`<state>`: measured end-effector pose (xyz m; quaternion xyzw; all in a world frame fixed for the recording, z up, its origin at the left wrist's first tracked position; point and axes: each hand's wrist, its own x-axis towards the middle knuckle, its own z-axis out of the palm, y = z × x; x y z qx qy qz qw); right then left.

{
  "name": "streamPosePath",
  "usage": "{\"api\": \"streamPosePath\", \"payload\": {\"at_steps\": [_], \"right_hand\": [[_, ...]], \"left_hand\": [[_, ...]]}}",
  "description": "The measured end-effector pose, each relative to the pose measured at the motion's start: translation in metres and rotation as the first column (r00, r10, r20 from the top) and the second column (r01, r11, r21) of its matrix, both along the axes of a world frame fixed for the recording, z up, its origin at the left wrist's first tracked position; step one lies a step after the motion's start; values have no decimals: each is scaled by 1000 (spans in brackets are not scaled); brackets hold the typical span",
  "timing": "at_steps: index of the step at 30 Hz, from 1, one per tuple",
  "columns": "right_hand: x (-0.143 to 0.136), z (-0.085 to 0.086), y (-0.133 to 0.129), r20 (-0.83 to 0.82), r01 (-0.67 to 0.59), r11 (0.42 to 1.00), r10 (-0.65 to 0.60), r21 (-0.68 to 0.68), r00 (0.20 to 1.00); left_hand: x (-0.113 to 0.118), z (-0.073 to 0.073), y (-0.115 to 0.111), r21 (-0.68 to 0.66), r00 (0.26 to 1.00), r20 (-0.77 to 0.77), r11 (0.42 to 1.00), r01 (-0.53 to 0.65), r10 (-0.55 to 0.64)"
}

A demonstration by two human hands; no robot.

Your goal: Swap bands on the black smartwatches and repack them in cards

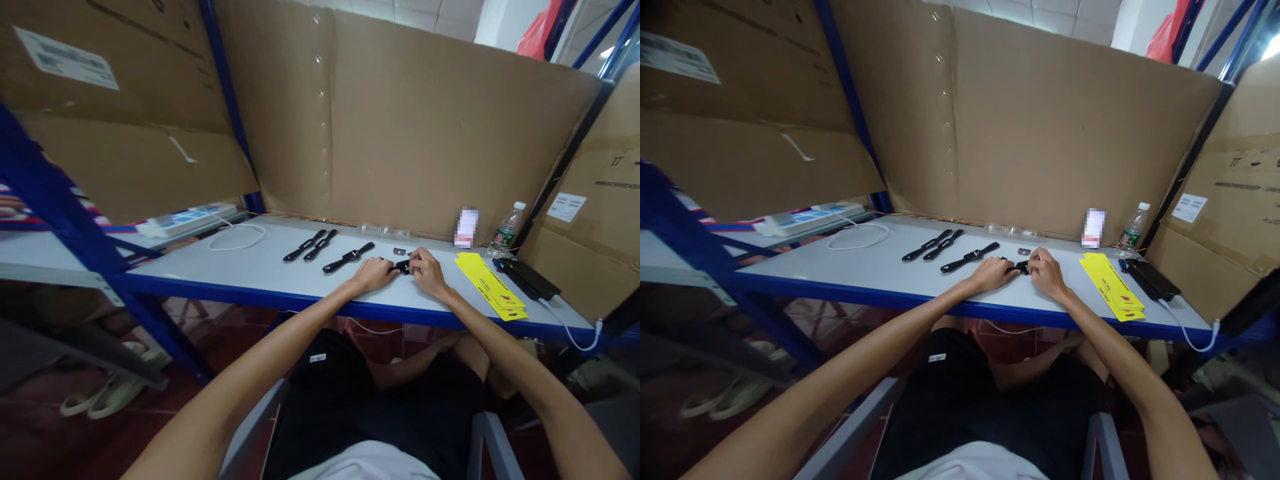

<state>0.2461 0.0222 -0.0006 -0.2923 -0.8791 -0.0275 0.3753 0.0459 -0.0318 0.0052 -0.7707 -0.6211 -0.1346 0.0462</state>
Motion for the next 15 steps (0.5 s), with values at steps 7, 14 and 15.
{"api": "streamPosePath", "payload": {"at_steps": [7, 14, 15], "right_hand": [[0, -3, 2, -49, 21, 1000, -21, 8, 999], [0, 0, 2, -42, 23, 1000, -23, 1, 999], [0, 0, 2, -54, 39, 999, -39, 1, 998]], "left_hand": [[1, 2, -1, 8, 1000, -11, 1000, -2, 2], [3, 6, -5, 2, 1000, -17, 1000, -14, 14], [3, 6, -5, 2, 1000, -16, 1000, -13, 13]]}}
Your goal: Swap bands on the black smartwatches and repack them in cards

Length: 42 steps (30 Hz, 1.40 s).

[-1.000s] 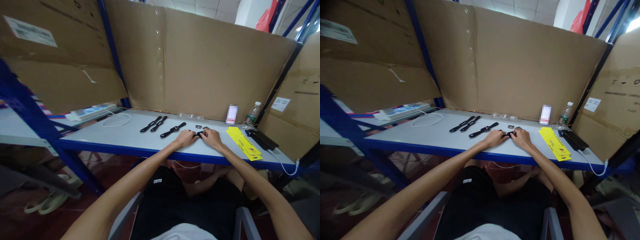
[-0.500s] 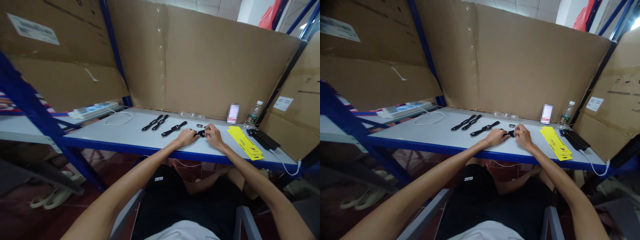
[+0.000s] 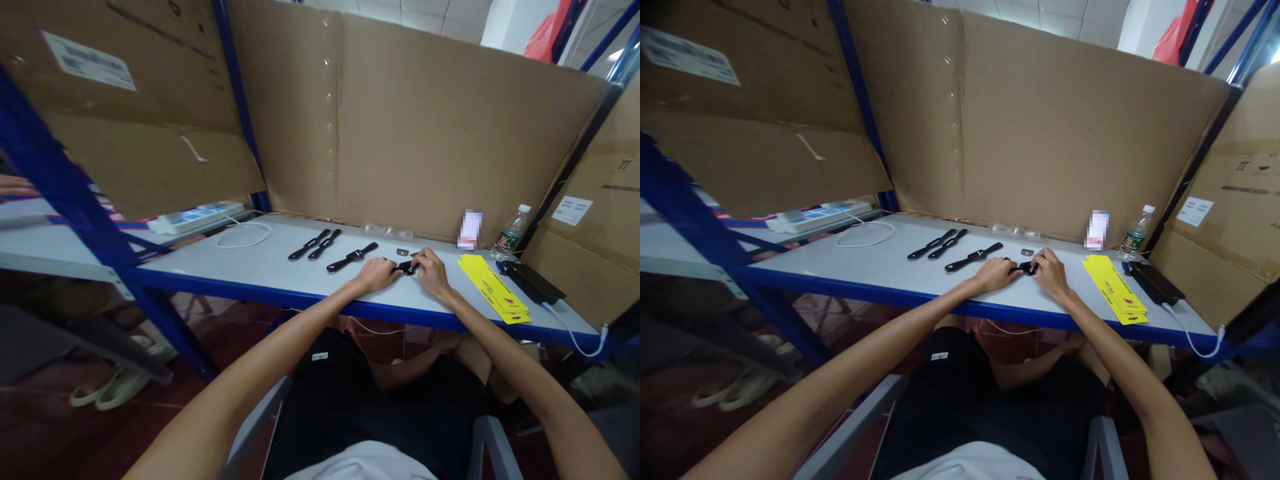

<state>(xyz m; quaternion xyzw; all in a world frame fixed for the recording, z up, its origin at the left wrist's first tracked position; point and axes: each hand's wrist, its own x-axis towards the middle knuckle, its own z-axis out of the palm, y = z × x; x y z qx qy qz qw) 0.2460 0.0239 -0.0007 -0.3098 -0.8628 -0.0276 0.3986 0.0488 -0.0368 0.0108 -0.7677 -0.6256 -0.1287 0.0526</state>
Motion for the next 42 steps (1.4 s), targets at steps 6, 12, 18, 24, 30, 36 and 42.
{"api": "streamPosePath", "payload": {"at_steps": [6, 12, 18, 24, 30, 36, 42], "right_hand": [[-1, -1, -1, 42, -10, 1000, 9, 9, 999], [-5, 1, -6, 15, 148, 988, -148, -36, 989], [-3, -1, -3, 148, 36, 999, -31, -29, 988], [-1, 0, -2, 27, 14, 1000, -13, -3, 1000], [-7, 3, -6, 110, 140, 990, -136, -31, 985], [-8, 4, -7, 220, 224, 969, -197, -106, 956], [-5, 3, -6, 147, 96, 995, -89, -36, 985]], "left_hand": [[-1, -2, 2, -2, 999, 31, 1000, 15, -15], [-1, -2, 2, 2, 1000, 20, 1000, 11, -12], [-1, 0, 0, 1, 1000, 7, 1000, 15, -15], [-1, 0, 1, -8, 1000, 30, 1000, 9, -9], [0, 1, 0, -13, 1000, 19, 1000, 2, -2], [0, 1, -1, -8, 1000, 17, 1000, 3, -3], [0, 2, -1, -14, 999, 32, 1000, 6, -5]]}}
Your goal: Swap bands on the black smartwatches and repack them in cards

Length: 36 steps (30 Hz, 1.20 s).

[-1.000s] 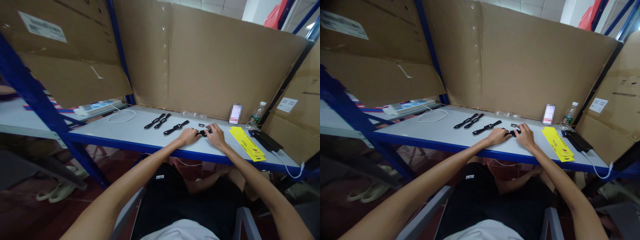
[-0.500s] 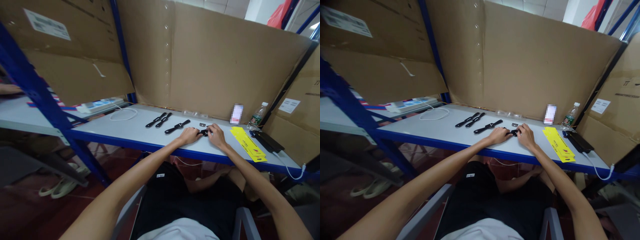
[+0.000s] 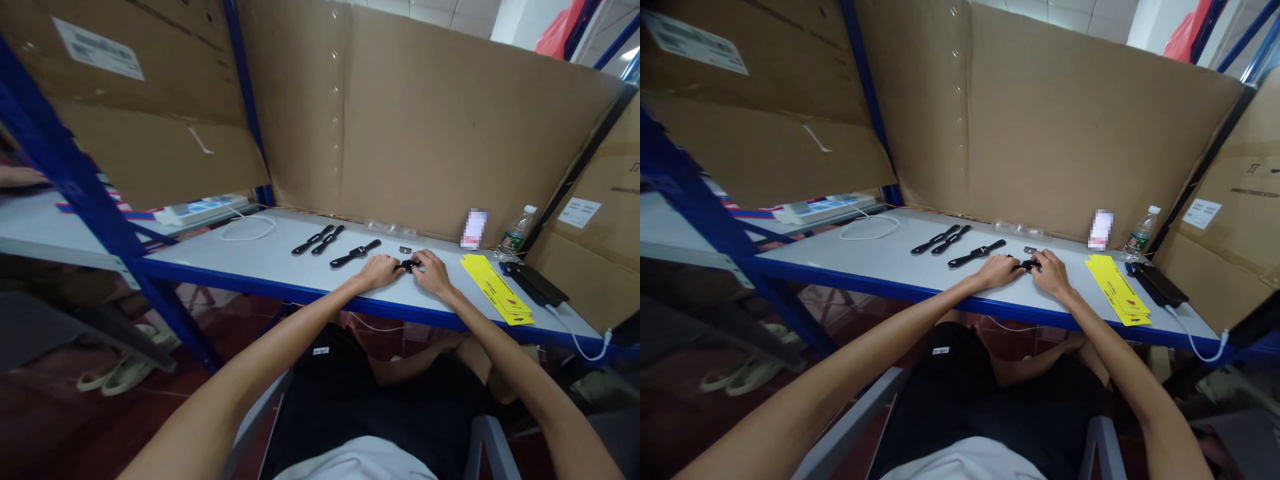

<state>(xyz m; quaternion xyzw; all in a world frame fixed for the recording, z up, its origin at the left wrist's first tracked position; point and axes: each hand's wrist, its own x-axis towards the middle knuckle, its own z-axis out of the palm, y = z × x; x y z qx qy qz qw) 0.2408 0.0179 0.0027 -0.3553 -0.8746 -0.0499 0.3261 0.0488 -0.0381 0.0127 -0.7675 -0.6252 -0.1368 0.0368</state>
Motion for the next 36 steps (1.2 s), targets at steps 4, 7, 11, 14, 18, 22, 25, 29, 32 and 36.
{"api": "streamPosePath", "payload": {"at_steps": [4, 7, 11, 14, 18, 22, 25, 29, 32, 36], "right_hand": [[-2, 2, -2, 31, 137, 990, -136, -43, 990], [-3, 2, -2, 102, 150, 988, -145, -42, 984], [-2, 2, 0, 134, 124, 992, -120, -23, 984], [-1, 1, 1, 100, 101, 994, -98, -29, 990], [-1, 0, 1, 41, 19, 999, -18, -36, 999], [0, -2, 3, -9, -71, 997, 71, -36, 997], [0, -4, 4, -50, -54, 997, 52, -52, 997], [2, -3, 5, -12, -126, 992, 126, -26, 992], [2, -2, 5, -60, -145, 989, 144, -23, 988], [2, -3, 5, -88, -78, 996, 75, -36, 993]], "left_hand": [[-1, -2, 2, -4, 1000, 15, 1000, 3, -3], [-1, -4, 3, 1, 1000, 5, 1000, -6, 6], [-1, -5, 4, 5, 1000, -2, 1000, -6, 6], [-1, -4, 3, 9, 1000, 7, 1000, 0, 0], [-1, -3, 3, 6, 1000, 25, 1000, 2, -2], [-1, -4, 5, -4, 999, 40, 1000, 2, -2], [-1, -3, 4, -4, 1000, 31, 1000, 3, -3], [0, -2, 3, -3, 1000, 3, 1000, -4, 4], [0, -2, 2, 2, 1000, -4, 1000, -6, 6], [0, -1, 1, -3, 1000, -4, 1000, 1, -1]]}}
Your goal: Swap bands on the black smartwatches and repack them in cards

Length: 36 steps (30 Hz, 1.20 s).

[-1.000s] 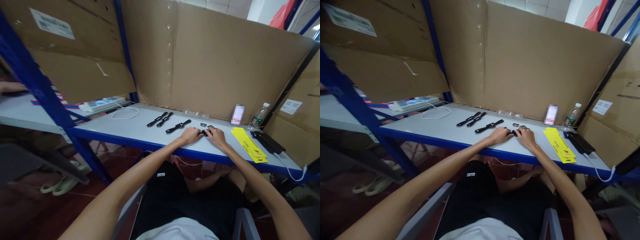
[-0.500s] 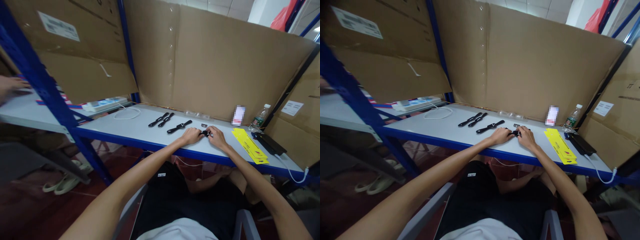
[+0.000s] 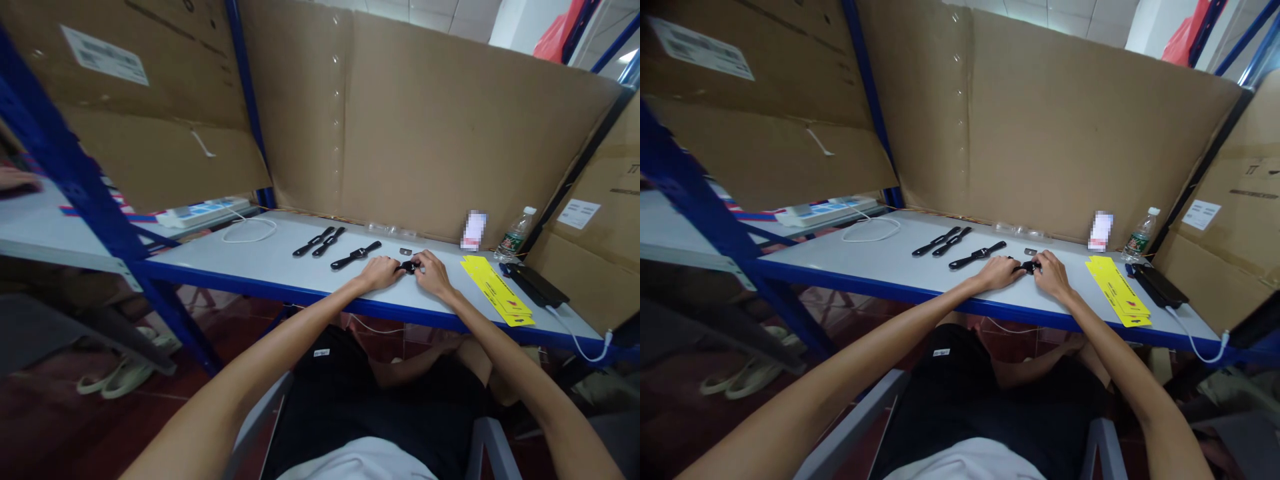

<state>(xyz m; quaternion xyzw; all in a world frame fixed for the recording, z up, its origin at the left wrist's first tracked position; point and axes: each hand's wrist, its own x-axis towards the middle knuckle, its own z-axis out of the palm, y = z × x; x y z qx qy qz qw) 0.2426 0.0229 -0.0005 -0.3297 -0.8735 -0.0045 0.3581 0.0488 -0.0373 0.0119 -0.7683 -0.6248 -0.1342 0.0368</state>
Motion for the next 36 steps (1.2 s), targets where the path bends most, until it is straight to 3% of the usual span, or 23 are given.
{"api": "streamPosePath", "payload": {"at_steps": [5, 8, 11, 13, 17, 21, 25, 36], "right_hand": [[1, 1, -1, 9, -27, 998, 27, 56, 1000], [-1, 2, -3, -25, 82, 996, -82, 25, 996], [-3, 3, -3, 49, 202, 978, -200, -56, 979], [-3, 2, -2, 113, 172, 983, -164, -64, 980], [0, 2, -2, 159, -4, 1000, 5, -8, 987], [-2, 4, -4, 112, 147, 989, -143, -31, 983], [-6, 8, -8, 246, 293, 953, -266, -77, 932], [-7, 10, -11, 336, 248, 967, -216, -53, 917]], "left_hand": [[0, -1, 1, 3, 1000, 9, 1000, -2, 2], [0, -3, 3, 9, 1000, 12, 1000, 6, -6], [-1, -5, 5, 13, 1000, 0, 1000, 6, -6], [-1, -5, 5, 15, 1000, -9, 1000, 5, -5], [-1, -4, 4, 18, 1000, -15, 1000, 0, 0], [0, -3, 3, 10, 1000, -3, 1000, -1, 1], [0, -3, 1, 7, 1000, 9, 1000, -2, 2], [-1, 0, -4, 54, 999, 10, 997, -53, 53]]}}
